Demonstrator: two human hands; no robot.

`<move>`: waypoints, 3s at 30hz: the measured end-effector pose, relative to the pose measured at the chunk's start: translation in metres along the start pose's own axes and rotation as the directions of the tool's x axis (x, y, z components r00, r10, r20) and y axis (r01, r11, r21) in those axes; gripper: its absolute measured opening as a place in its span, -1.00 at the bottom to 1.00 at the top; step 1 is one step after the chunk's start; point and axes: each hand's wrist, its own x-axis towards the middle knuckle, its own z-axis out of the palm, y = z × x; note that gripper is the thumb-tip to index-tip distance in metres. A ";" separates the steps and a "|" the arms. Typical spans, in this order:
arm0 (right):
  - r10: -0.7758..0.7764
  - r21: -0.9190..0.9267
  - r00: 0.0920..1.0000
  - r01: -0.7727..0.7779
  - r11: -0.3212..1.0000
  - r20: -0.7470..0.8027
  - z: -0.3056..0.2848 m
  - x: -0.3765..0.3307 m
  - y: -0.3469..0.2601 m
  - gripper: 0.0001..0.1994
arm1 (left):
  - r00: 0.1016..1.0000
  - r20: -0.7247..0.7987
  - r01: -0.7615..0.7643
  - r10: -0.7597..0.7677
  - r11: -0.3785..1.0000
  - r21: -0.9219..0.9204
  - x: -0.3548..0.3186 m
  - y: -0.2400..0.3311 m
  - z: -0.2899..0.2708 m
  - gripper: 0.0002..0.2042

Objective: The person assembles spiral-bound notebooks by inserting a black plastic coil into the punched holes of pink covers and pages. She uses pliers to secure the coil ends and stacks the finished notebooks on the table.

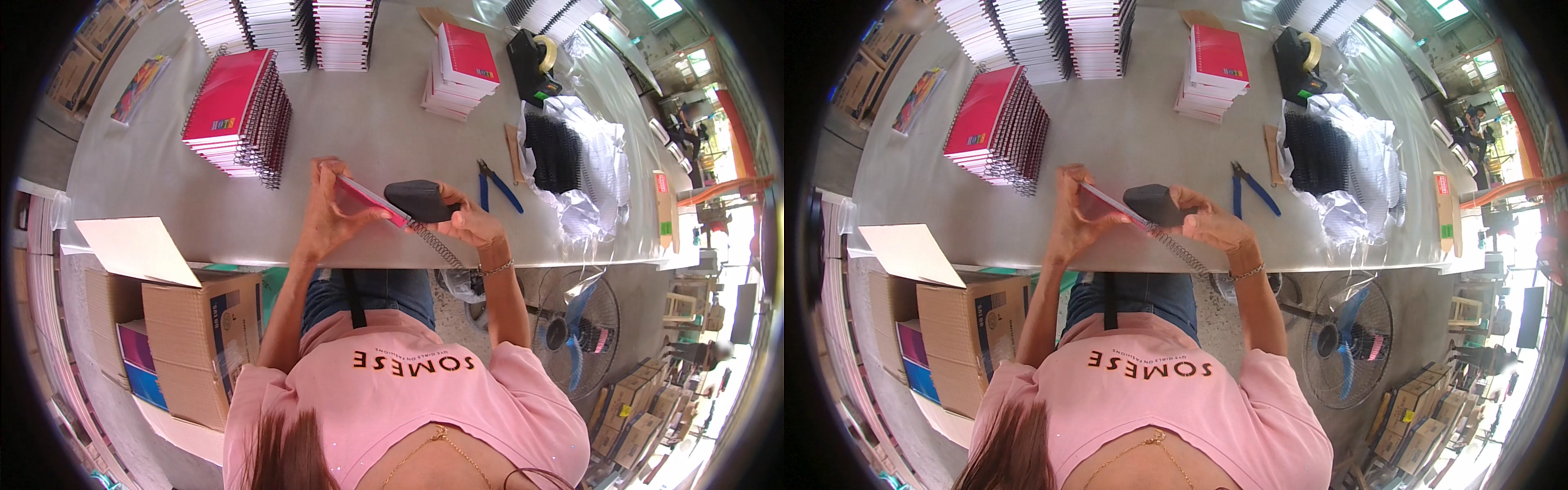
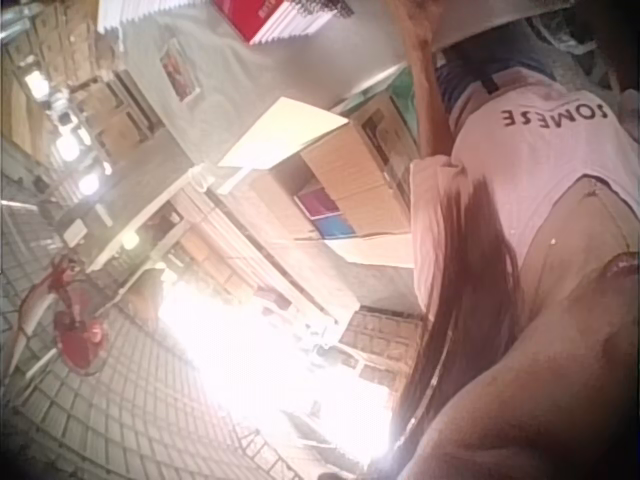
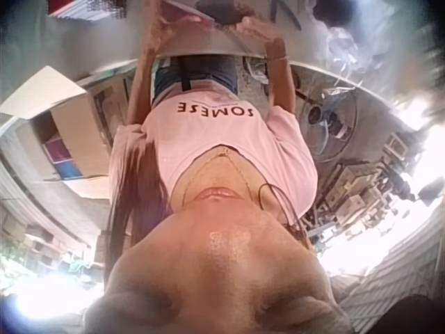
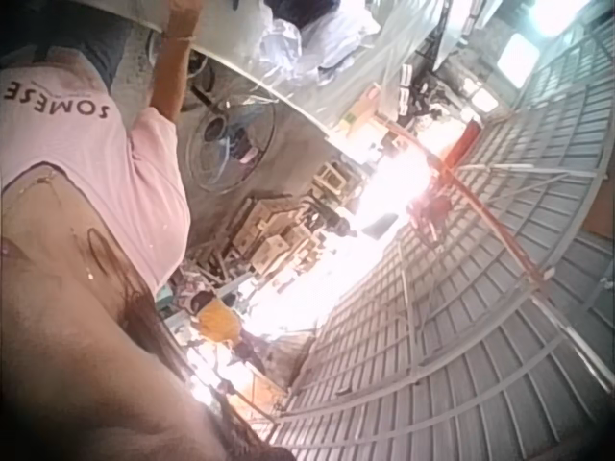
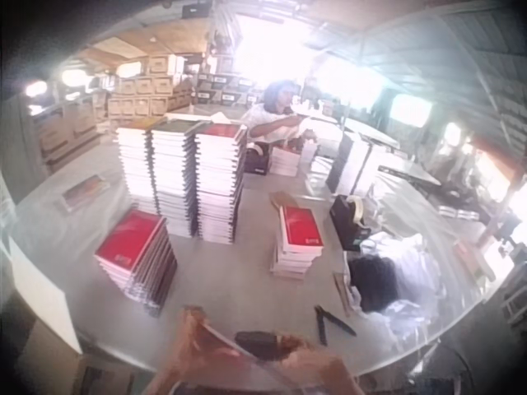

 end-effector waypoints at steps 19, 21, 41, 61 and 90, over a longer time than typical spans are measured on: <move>-0.006 -0.491 1.000 0.015 0.871 0.019 0.024 -0.023 -0.051 -0.45 | 0.999 0.013 -0.029 0.029 1.000 -0.005 0.002 -0.001 0.004 -0.24; -0.014 -0.616 0.968 -0.150 0.774 -0.252 0.039 -0.017 -0.051 -0.44 | 1.000 0.009 -0.021 0.021 0.999 -0.033 -0.002 -0.004 0.003 -0.25; -0.026 -0.487 0.995 -0.024 0.873 -0.096 0.033 -0.023 -0.043 -0.41 | 0.987 0.096 0.156 -0.131 0.923 -0.351 -0.007 -0.011 0.014 -0.07; -0.061 -0.460 0.994 0.094 0.883 0.085 0.051 -0.023 -0.044 -0.52 | 0.952 0.265 0.259 -0.153 0.864 -0.431 -0.007 -0.010 0.011 -0.03; -0.031 -0.626 0.976 -0.115 0.771 -0.218 0.048 0.012 -0.045 -0.52 | 0.932 0.334 0.307 -0.140 0.795 -0.523 0.000 -0.005 0.005 -0.50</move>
